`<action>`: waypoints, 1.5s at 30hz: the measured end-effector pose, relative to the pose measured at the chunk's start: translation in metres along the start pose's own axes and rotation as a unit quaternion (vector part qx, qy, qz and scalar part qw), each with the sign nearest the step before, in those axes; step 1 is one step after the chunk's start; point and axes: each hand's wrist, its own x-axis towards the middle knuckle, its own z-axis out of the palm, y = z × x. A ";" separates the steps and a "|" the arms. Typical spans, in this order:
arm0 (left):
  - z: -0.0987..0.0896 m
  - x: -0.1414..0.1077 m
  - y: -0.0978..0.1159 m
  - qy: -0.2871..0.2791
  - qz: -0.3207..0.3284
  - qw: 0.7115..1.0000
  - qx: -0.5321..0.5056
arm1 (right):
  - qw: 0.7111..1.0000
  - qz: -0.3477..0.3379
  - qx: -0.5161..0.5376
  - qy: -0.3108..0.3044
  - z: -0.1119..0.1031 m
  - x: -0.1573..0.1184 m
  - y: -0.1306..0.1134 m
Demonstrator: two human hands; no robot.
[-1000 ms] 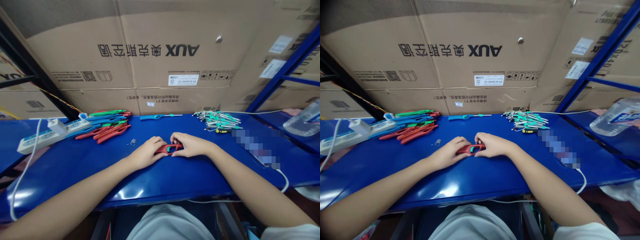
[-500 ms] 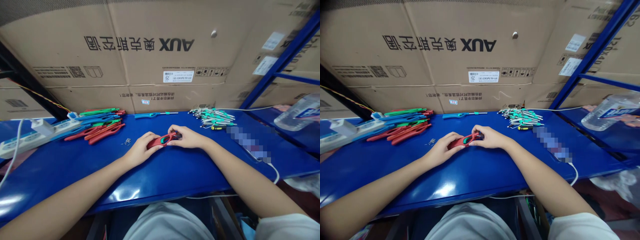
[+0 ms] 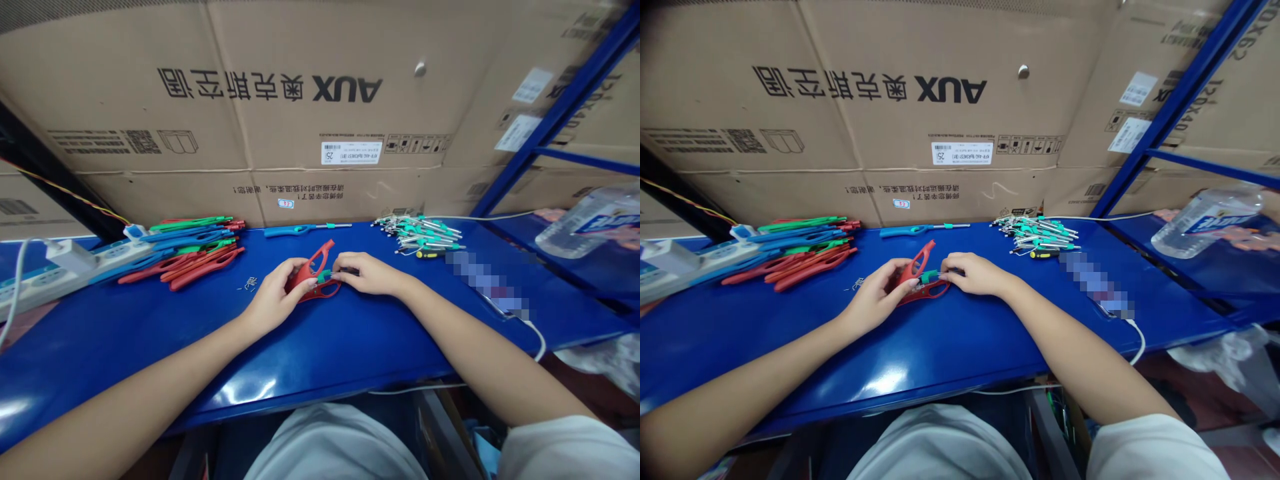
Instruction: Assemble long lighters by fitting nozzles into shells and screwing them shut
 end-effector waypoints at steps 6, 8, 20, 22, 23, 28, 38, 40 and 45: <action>0.000 -0.002 0.006 0.092 0.006 0.994 -0.066 | 1.000 0.007 -0.022 0.012 -0.005 -0.001 -0.007; -0.004 -0.002 0.010 0.114 -0.001 0.993 -0.035 | 0.999 0.015 -0.037 0.015 -0.006 -0.002 -0.007; -0.009 0.005 -0.001 -0.042 0.028 0.992 0.115 | 0.997 0.038 -0.009 0.069 -0.010 -0.002 -0.003; -0.012 0.006 0.000 -0.061 0.037 0.989 0.128 | 0.997 0.048 0.000 0.068 -0.013 -0.003 -0.001; -0.013 0.005 0.001 -0.073 0.037 0.987 0.135 | 0.996 0.054 0.009 0.068 -0.014 -0.003 0.000; -0.013 0.000 0.006 -0.108 -0.021 0.987 0.117 | 0.995 0.065 0.049 0.063 -0.015 -0.004 0.000; -0.032 0.012 0.009 -0.141 0.039 0.970 0.194 | 0.994 0.069 0.061 0.052 -0.017 -0.003 0.003; -0.043 0.015 0.005 -0.134 0.027 0.963 0.232 | 0.993 0.075 0.067 0.054 -0.020 -0.004 0.007; -0.064 0.020 -0.009 -0.032 -0.024 0.961 0.274 | 0.976 0.138 0.090 0.143 -0.039 -0.010 0.028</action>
